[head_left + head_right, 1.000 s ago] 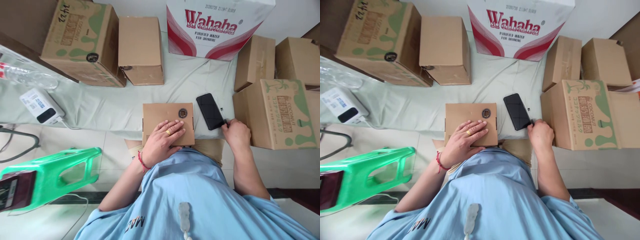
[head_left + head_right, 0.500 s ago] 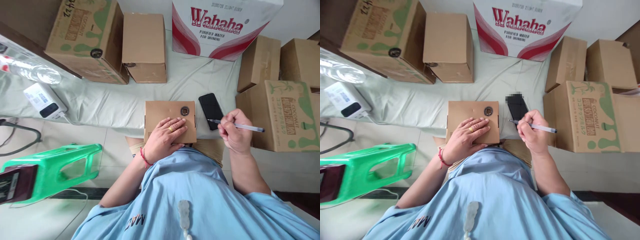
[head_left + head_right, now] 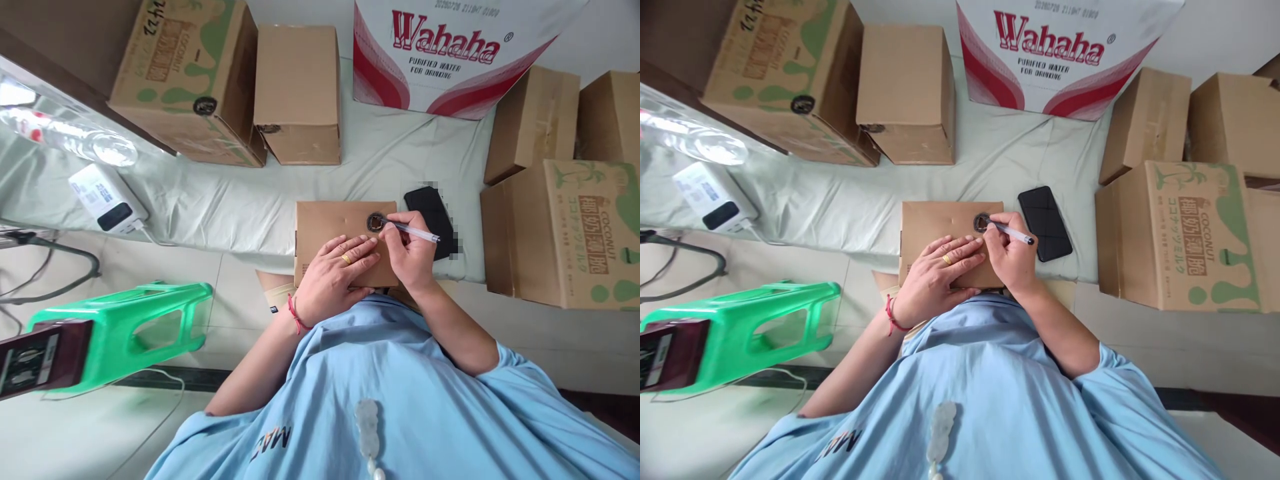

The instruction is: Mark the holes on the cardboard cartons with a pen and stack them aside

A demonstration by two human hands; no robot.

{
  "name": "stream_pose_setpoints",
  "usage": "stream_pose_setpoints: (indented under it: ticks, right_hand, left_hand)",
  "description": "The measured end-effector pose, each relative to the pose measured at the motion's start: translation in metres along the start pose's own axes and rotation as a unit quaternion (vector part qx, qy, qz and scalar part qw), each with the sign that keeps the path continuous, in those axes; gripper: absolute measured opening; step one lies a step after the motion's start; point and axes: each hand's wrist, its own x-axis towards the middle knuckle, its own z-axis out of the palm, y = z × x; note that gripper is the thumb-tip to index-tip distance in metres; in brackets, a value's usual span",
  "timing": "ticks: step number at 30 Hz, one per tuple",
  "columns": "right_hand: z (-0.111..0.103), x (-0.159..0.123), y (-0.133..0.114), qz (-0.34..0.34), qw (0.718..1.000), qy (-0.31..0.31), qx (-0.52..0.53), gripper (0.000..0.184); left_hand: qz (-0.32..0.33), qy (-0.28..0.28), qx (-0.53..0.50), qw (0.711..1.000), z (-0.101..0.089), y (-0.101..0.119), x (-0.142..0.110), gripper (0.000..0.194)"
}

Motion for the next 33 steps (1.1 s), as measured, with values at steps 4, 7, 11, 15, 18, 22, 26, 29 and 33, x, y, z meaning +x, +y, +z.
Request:
stream_pose_setpoints:
  ticks: [4,7,11,15,18,22,26,29,33]
  right_hand:
    - [0.0006,-0.0031,-0.0002,-0.018,0.999,0.009,-0.043,0.019]
    - [0.0015,-0.0017,-0.0021,-0.043,0.996,0.022,-0.075,0.018]
    - [0.0017,0.0005,-0.0038,-0.049,0.995,0.006,-0.085,0.02]
    - [0.0008,0.0009,-0.0042,-0.037,0.995,-0.024,-0.088,0.029]
    - [0.0003,0.001,-0.0047,-0.037,0.995,-0.035,-0.084,0.034]
    - [-0.0006,0.0005,-0.0063,-0.042,0.995,-0.041,-0.078,0.032]
    - [-0.002,-0.0005,-0.0075,-0.041,0.995,-0.046,-0.077,0.026]
    - [-0.0028,-0.0001,-0.0065,-0.04,0.996,-0.052,-0.054,0.022]
    - [-0.0039,0.0021,-0.004,-0.033,0.997,-0.059,-0.042,0.019]
  left_hand:
    - [-0.008,-0.006,-0.008,1.0,0.0004,0.0002,-0.0001,0.062]
    - [-0.007,-0.005,-0.008,1.0,0.0005,-0.0001,0.0003,0.063]
    - [-0.001,0.002,-0.001,1.0,-0.0002,-0.0002,0.0011,0.06]
    - [-0.003,-0.004,-0.007,1.0,-0.0013,0.0004,0.0018,0.061]
    - [-0.005,-0.007,-0.009,1.0,-0.0014,0.0004,0.002,0.062]
    - [-0.004,-0.006,-0.005,1.0,-0.0003,-0.0001,0.0016,0.063]
    - [0.004,0.004,0.0,1.0,0.0003,-0.001,0.0011,0.063]
    - [0.012,0.01,0.0,1.0,0.0001,-0.002,0.0011,0.064]
    - [0.009,0.012,-0.006,1.0,0.0003,-0.0033,0.0011,0.065]
